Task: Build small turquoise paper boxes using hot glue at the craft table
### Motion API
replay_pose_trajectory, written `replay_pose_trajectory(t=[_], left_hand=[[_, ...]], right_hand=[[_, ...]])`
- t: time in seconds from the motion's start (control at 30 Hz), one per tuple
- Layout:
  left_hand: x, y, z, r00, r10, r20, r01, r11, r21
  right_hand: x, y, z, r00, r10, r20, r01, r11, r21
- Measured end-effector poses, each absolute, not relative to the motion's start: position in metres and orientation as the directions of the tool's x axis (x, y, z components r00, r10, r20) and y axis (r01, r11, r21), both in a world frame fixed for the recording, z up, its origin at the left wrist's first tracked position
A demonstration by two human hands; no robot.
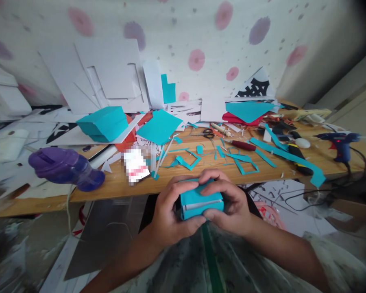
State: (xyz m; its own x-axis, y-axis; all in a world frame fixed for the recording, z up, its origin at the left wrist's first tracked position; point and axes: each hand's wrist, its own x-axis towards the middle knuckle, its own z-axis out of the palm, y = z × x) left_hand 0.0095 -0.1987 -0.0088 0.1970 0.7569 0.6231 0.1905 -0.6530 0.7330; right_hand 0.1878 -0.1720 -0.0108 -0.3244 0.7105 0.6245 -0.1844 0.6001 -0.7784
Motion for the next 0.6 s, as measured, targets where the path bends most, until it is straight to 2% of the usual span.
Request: replay_pose_trajectory(t=[0.33, 0.6], left_hand=[[0.024, -0.210, -0.021, 0.118, 0.770, 0.627, 0.271, -0.632, 0.726], [0.030, -0.209, -0.023, 0.115, 0.769, 0.629, 0.306, -0.630, 0.714]], right_hand=[[0.186, -0.182, -0.013, -0.258, 0.827, 0.500, -0.211, 0.457, -0.864], [0.185, -0.185, -0.016, -0.215, 0.905, 0.366, -0.358, 0.276, -0.892]])
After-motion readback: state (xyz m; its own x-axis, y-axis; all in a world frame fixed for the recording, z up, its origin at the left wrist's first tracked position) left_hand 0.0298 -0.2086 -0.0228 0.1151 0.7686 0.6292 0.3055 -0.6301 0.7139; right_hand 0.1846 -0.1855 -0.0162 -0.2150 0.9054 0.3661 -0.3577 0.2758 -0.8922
